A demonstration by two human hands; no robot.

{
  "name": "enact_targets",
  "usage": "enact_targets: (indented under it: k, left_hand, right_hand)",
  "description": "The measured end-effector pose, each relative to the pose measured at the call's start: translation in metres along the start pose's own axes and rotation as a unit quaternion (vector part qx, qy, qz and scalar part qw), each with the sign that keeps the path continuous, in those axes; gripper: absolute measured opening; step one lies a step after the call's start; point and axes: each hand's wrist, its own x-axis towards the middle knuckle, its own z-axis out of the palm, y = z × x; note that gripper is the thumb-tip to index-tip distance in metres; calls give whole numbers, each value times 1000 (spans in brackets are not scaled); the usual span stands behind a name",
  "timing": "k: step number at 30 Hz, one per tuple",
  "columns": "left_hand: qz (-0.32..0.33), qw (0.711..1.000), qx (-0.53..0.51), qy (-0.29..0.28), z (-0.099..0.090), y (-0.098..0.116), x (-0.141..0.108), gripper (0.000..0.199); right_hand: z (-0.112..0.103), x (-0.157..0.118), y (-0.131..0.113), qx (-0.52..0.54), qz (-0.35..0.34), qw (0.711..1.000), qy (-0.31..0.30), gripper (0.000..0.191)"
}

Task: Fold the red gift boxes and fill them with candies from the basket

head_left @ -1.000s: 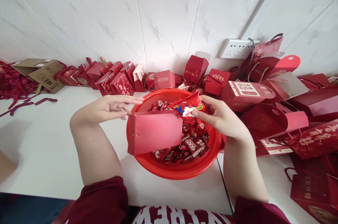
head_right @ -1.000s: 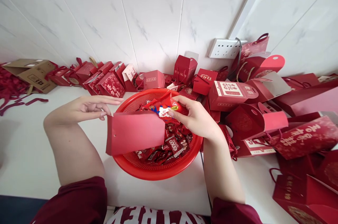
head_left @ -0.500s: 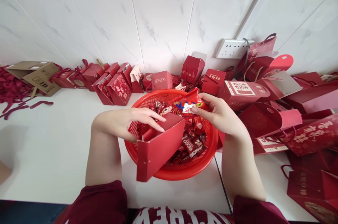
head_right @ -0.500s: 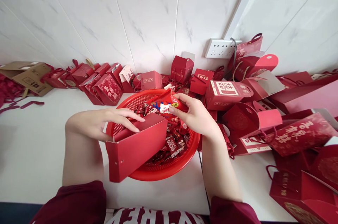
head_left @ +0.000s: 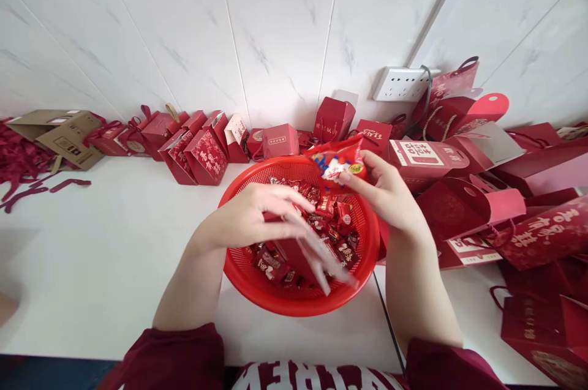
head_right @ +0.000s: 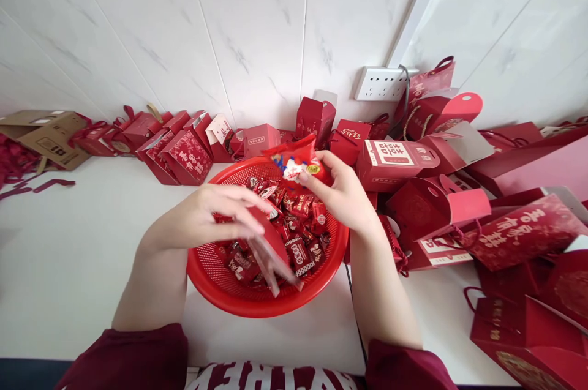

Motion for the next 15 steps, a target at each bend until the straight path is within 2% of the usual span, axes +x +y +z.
enact_targets:
  k: [2, 3, 6, 9, 11, 13, 15]
  left_hand:
    - [-45, 987, 20, 152, 6, -2, 2, 22]
    - [-59, 976, 25, 210, 9, -2, 3, 26]
    - [-51, 951, 20, 305, 14, -4, 7, 25]
    - [-8, 930, 44, 366, 16, -8, 10, 18]
    - [4, 919, 80, 386, 16, -12, 11, 19]
    - [-4, 919, 100, 380, 15, -16, 12, 22]
    - [-34, 934, 91, 343, 14, -20, 12, 26]
  right_hand:
    - [0, 1, 1, 41, -29, 996, 77, 31]
    - [-1, 1, 0, 59, -46, 990, 116, 31]
    - [-3, -3, -4, 84, -100, 970, 204, 35]
    - [-2, -10, -11, 45, -149, 956, 248, 41]
    - [0, -13, -12, 11, -173, 949, 262, 49]
    - [2, -15, -10, -12, -199, 940, 276, 54]
    - [0, -17, -6, -26, -218, 932, 288, 57]
